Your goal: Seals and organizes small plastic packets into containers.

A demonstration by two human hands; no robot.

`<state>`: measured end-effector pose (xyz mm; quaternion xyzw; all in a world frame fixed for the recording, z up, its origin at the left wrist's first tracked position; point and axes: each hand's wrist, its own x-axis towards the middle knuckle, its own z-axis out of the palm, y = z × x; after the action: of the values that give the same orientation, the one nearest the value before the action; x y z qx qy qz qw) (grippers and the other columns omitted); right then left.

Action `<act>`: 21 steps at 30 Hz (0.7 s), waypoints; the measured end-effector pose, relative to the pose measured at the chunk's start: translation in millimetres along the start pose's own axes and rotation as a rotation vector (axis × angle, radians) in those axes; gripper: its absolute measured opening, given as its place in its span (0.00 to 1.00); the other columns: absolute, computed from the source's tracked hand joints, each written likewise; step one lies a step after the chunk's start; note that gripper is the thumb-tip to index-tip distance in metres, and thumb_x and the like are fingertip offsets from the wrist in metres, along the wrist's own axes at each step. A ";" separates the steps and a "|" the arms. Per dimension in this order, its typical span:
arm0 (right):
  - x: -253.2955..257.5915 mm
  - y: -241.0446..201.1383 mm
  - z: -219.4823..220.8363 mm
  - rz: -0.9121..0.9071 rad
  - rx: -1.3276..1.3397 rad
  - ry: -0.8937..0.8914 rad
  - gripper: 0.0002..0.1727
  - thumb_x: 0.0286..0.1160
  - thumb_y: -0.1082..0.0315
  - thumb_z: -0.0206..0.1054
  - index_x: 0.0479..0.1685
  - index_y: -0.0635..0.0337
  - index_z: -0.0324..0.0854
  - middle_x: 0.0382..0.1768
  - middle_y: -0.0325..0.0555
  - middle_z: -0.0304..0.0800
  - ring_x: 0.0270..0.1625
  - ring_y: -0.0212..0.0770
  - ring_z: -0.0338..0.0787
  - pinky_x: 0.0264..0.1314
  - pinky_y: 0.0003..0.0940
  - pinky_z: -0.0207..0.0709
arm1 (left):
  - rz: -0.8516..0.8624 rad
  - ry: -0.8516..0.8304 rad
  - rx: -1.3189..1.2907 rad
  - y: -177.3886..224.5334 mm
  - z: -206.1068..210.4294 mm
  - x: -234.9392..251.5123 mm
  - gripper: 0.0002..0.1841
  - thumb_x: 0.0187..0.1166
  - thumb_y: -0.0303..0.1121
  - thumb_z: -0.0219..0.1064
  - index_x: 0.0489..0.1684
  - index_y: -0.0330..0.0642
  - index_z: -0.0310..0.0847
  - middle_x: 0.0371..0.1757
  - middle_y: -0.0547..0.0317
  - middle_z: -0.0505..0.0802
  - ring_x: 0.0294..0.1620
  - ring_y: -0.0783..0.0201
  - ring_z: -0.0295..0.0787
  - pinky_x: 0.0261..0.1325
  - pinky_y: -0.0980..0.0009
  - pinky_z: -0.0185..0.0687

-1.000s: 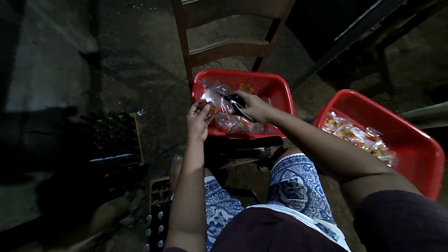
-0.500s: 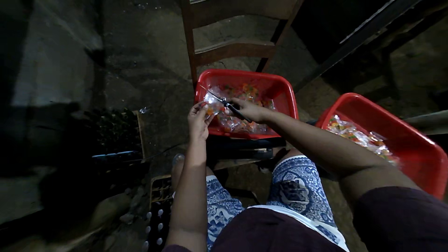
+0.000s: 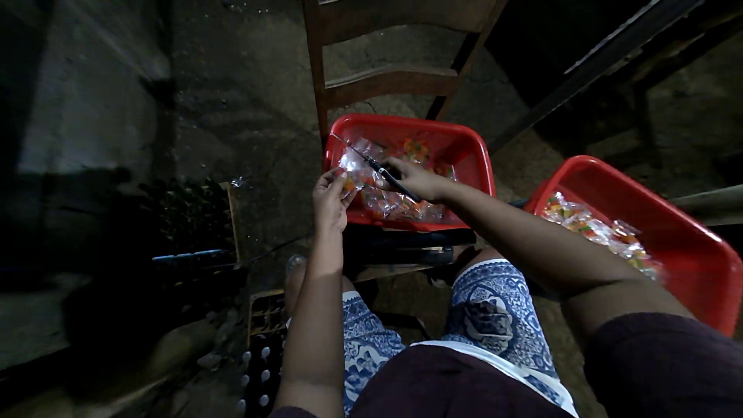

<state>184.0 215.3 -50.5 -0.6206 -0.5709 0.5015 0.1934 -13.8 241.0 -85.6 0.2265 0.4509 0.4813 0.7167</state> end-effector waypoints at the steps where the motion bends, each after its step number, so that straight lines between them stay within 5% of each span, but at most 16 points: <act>1: 1.0 2.8 -0.1 -0.007 0.003 0.003 0.32 0.81 0.51 0.69 0.79 0.57 0.67 0.52 0.51 0.85 0.47 0.40 0.85 0.54 0.43 0.80 | 0.005 0.010 0.002 -0.4 0.1 0.4 0.07 0.85 0.25 0.62 0.56 0.42 0.77 0.43 0.58 0.88 0.39 0.67 0.89 0.47 0.69 0.89; 6: 3.2 15.9 -0.8 -0.040 -0.003 0.027 0.35 0.76 0.46 0.72 0.78 0.55 0.69 0.48 0.48 0.85 0.43 0.39 0.84 0.48 0.43 0.80 | 0.014 0.016 0.005 -1.6 0.3 2.3 0.08 0.85 0.25 0.62 0.57 0.42 0.76 0.44 0.58 0.88 0.40 0.66 0.89 0.48 0.68 0.90; 21: -4.3 -6.8 -5.0 0.039 -0.077 0.006 0.33 0.81 0.52 0.70 0.79 0.58 0.67 0.53 0.56 0.85 0.48 0.45 0.86 0.54 0.49 0.79 | 0.029 0.015 0.039 -3.5 2.0 1.7 0.09 0.84 0.24 0.64 0.56 0.42 0.77 0.42 0.59 0.87 0.37 0.67 0.89 0.45 0.69 0.90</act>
<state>185.3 215.0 -41.1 -0.6401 -0.5772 0.4808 0.1613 -10.1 241.2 -88.0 0.2432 0.4621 0.4845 0.7018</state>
